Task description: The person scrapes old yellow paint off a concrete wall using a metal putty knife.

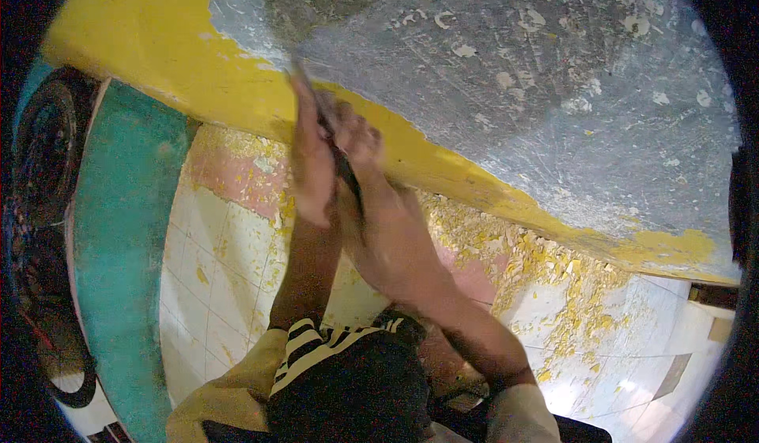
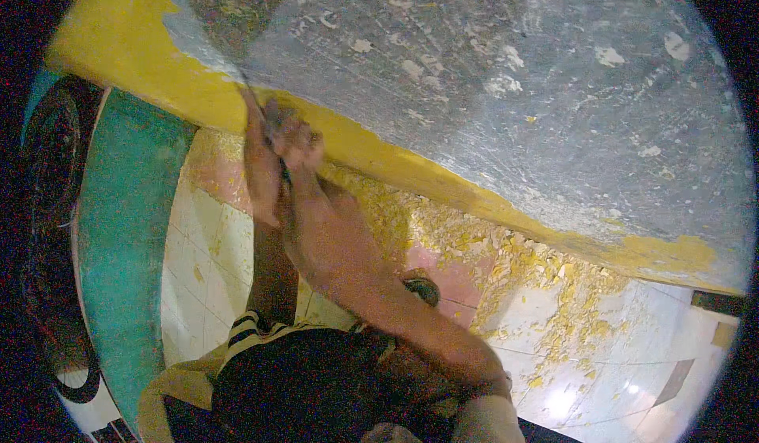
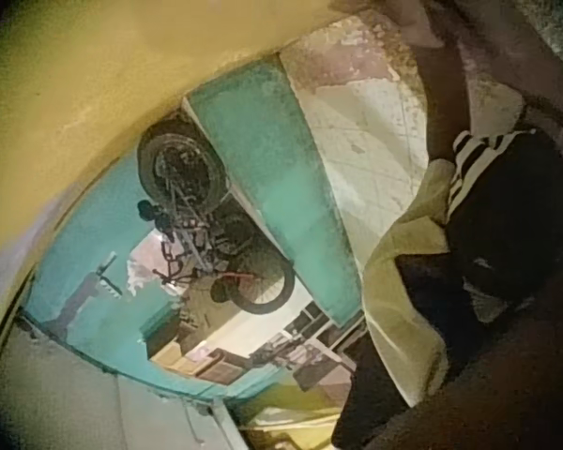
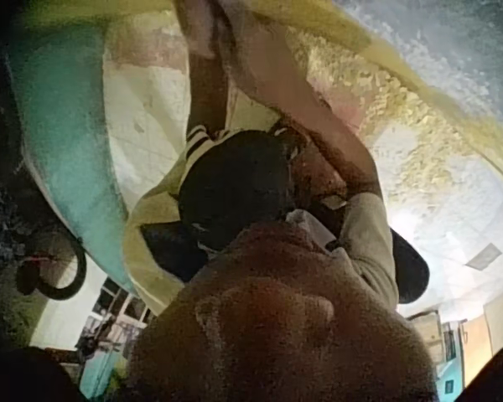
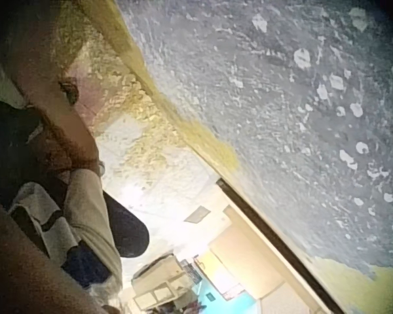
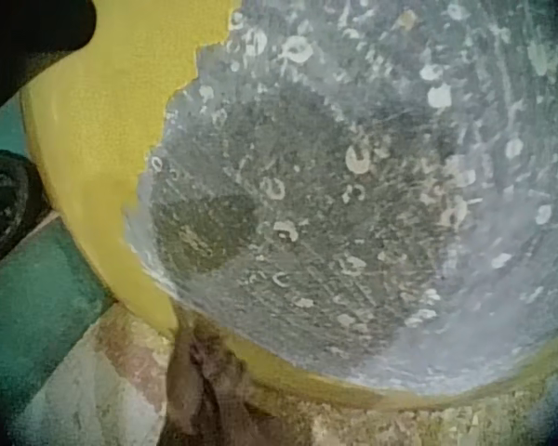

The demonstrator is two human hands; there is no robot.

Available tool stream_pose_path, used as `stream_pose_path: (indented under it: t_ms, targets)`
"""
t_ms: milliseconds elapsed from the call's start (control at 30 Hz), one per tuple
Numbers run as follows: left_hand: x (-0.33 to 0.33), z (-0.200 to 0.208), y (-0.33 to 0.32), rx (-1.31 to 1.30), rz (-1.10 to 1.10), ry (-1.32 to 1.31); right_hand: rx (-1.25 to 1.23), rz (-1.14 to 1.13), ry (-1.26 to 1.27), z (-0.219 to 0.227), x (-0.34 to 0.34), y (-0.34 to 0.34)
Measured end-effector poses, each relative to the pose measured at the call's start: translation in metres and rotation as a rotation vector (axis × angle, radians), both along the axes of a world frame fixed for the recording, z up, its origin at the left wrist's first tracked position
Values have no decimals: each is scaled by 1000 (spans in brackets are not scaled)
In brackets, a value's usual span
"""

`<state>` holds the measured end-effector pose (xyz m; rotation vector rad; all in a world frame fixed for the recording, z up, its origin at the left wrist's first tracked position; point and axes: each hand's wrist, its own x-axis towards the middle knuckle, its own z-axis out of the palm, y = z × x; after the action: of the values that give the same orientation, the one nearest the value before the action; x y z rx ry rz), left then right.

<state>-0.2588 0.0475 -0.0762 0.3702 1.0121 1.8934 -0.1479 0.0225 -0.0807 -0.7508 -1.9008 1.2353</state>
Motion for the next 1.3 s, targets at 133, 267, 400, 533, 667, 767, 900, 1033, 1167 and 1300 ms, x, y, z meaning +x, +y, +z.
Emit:
stream_pose_path:
  t_ms: [133,267,400,533,667,767,900,1033,1167,1300]
  targets:
    - [-56,-27,8,471,-290,-21,146,36,85,9,-28,10]
    - [-10,-9,-5,153,-188,-39,12,33,10,8,-7,-3]
    - [-10,-11,-8,234,-243,-6,-44,22,-121,2,-9,-5]
    - [-22,6,6,-37,85,-137,216,7,-19,-10,-36,12]
    - [-50,-6,6,320,-115,-115,258,41,3,-5,-51,13]
    - [-34,-9,-2,145,-93,-55,224,-12,-7,-8,-39,2]
    - [-32,-12,-3,159,-180,20,165,-55,-37,-9,-36,-5]
    - [-64,-4,6,140,-94,74,212,2,70,1,-61,8]
    - [-70,16,7,173,-26,206,63,61,134,1,-76,15]
    - [-83,31,15,239,-10,150,99,113,162,14,-82,25]
